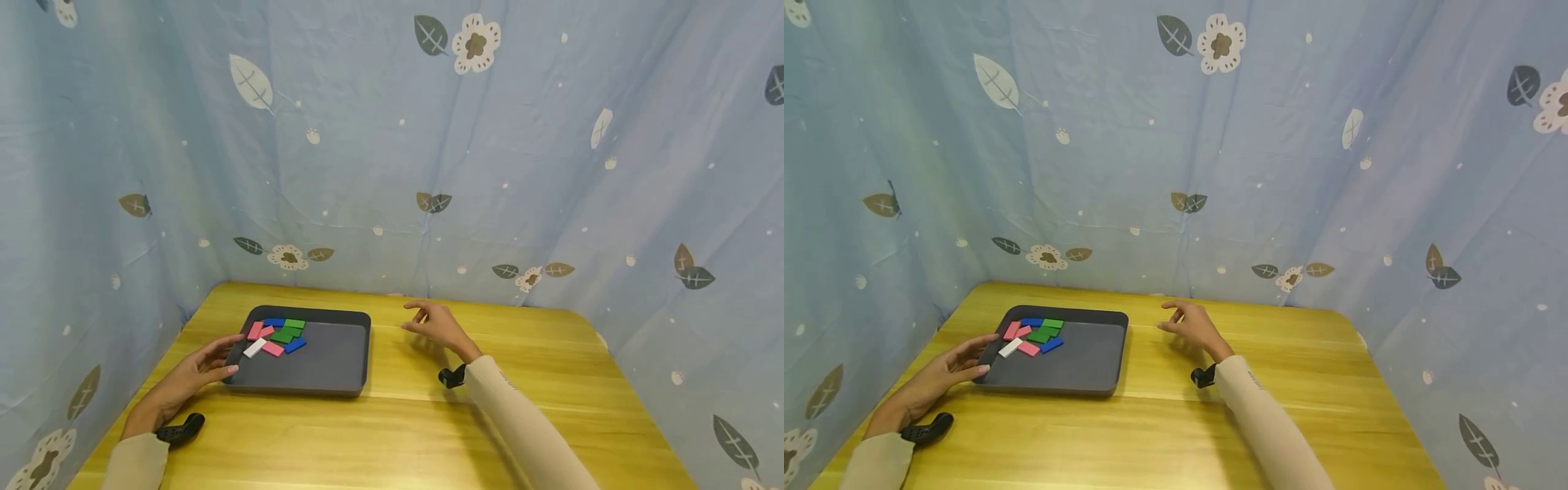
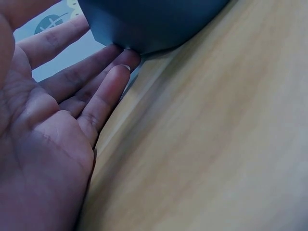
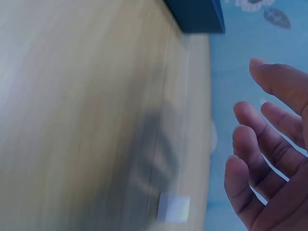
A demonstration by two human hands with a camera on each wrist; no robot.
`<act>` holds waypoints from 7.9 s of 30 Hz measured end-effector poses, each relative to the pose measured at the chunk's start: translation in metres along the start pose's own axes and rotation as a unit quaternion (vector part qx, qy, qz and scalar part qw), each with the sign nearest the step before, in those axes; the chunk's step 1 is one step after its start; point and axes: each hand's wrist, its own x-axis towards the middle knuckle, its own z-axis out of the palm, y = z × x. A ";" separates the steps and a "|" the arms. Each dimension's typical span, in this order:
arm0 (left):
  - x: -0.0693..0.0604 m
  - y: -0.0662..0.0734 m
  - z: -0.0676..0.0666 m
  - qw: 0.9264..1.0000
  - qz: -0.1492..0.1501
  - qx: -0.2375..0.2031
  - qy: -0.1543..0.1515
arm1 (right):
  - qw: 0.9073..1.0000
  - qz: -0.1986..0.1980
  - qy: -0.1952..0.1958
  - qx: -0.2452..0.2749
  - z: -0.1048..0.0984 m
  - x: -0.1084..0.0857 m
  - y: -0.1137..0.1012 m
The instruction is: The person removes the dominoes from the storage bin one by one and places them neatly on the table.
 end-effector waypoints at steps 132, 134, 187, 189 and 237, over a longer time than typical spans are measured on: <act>-0.006 -0.002 0.002 0.999 0.018 -0.027 0.006 | 0.977 -0.084 -0.193 -0.036 0.116 0.075 -0.106; -0.006 -0.002 0.001 0.999 0.019 -0.025 0.006 | 0.977 -0.089 -0.191 -0.038 0.112 0.074 -0.106; -0.002 -0.001 0.000 1.000 0.010 -0.009 0.001 | 0.997 -0.029 -0.065 -0.038 -0.015 -0.004 0.007; -0.002 -0.001 0.000 1.000 0.016 -0.010 0.000 | 0.997 -0.026 -0.060 -0.038 -0.019 -0.008 0.013; -0.003 -0.001 0.002 1.000 0.017 -0.006 0.013 | 0.996 0.080 -0.013 -0.027 -0.043 -0.039 0.093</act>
